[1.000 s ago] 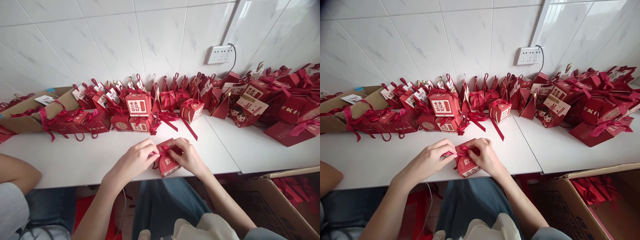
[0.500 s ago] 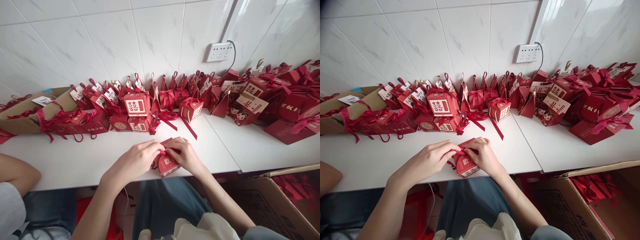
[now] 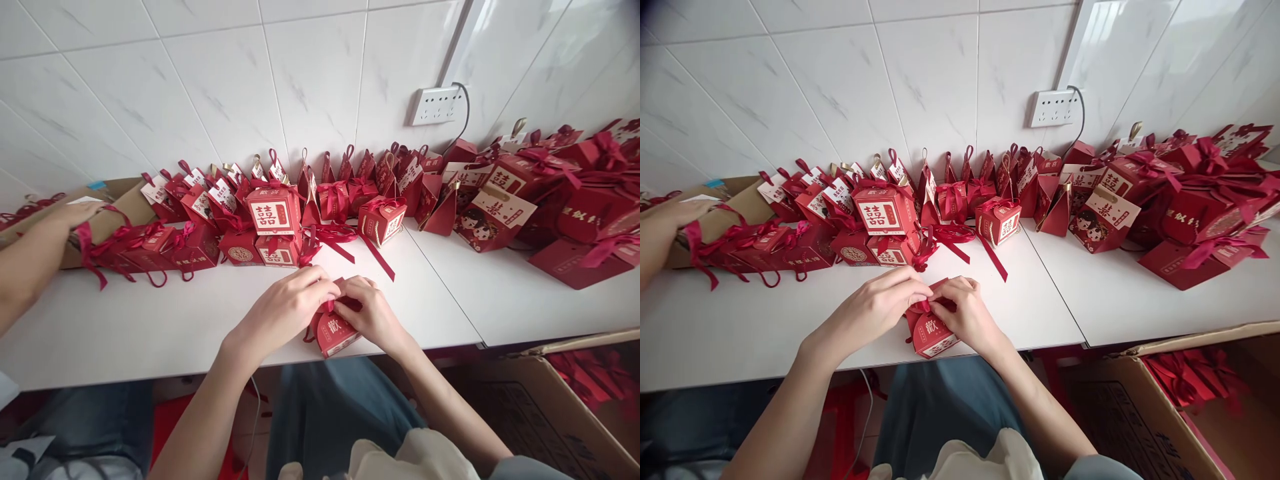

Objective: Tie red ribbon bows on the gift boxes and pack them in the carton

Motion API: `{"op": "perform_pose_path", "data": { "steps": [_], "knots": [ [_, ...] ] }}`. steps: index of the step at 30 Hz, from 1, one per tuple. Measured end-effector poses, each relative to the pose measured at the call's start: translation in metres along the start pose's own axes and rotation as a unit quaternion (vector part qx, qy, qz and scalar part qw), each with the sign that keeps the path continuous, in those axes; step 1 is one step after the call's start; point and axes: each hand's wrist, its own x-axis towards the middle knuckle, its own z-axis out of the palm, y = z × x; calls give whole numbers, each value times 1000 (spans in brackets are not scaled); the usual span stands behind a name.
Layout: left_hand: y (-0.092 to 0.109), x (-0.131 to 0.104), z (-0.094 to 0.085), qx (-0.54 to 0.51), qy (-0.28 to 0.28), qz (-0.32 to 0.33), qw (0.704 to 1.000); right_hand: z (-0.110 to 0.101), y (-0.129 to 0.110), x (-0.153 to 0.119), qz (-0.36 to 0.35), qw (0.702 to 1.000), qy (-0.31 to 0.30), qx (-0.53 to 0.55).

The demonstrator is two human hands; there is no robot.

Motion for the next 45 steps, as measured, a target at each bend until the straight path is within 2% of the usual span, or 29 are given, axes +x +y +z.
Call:
{"op": "perform_pose_path", "data": {
  "steps": [4,8,14,18,24,32,39,42,45],
  "knots": [
    [-15,5,9,-113,31,-60,991,-1,0,-1,-6,1000,0,8],
    [-29,5,22,-170,56,-137,974,-1,2,0,-11,1000,-2,19],
    [-38,0,41,-200,64,-141,967,1,4,-1,1,999,8,54],
    [-34,-7,48,-190,68,-138,970,1,2,-1,16,997,10,69],
    [-23,-18,53,-144,117,-124,975,2,-2,0,33,998,17,59],
    [-3,-27,55,-125,121,-134,976,3,-3,-2,44,997,32,54],
    [2,-23,74,-107,196,-184,957,5,-4,-3,59,996,46,38],
    [2,-22,79,-137,219,-207,944,3,-4,-4,58,997,30,52],
    [3,-22,81,-222,211,-236,922,-4,-3,-5,54,996,-4,72]
  ]
}}
